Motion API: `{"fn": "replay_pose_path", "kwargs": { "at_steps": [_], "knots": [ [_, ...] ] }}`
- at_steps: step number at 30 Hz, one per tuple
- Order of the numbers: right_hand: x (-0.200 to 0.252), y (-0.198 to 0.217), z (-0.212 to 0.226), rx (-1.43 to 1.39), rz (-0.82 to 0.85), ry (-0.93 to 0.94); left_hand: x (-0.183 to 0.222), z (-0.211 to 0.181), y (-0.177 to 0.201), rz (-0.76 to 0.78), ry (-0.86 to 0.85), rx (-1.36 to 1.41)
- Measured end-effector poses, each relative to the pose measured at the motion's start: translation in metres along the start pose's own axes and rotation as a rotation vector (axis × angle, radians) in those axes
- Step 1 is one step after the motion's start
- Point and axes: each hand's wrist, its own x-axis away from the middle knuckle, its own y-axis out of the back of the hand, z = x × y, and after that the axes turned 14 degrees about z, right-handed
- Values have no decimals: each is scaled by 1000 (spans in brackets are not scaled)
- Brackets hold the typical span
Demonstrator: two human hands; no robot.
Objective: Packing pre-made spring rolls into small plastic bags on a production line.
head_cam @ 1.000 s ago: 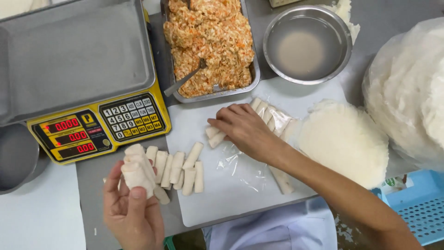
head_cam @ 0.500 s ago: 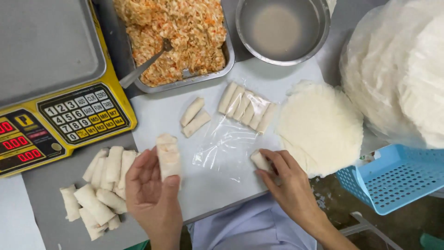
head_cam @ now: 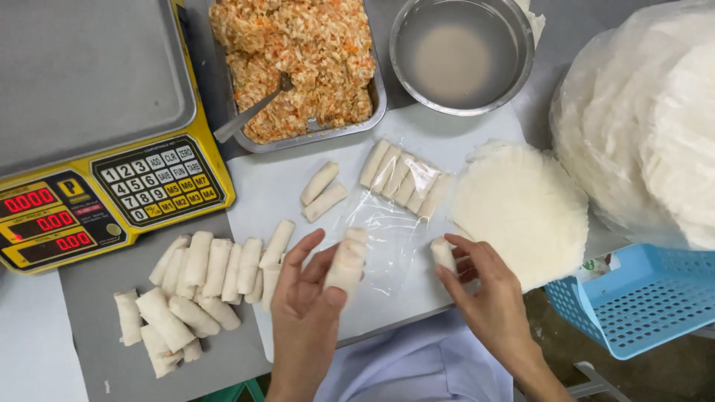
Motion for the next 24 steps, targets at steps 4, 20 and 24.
{"fn": "replay_pose_path", "kwargs": {
  "at_steps": [4, 20, 24],
  "knots": [
    [1, -20, -13, 523, -195, 272, 5, -14, 18, -94, -128, 11],
    [-9, -45, 33, 387, -168, 709, 46, -22, 49, 97, -259, -280],
    [-10, -48, 29, 348, -181, 730, 39, -46, 31, 336, 68, -338]
  ]
}}
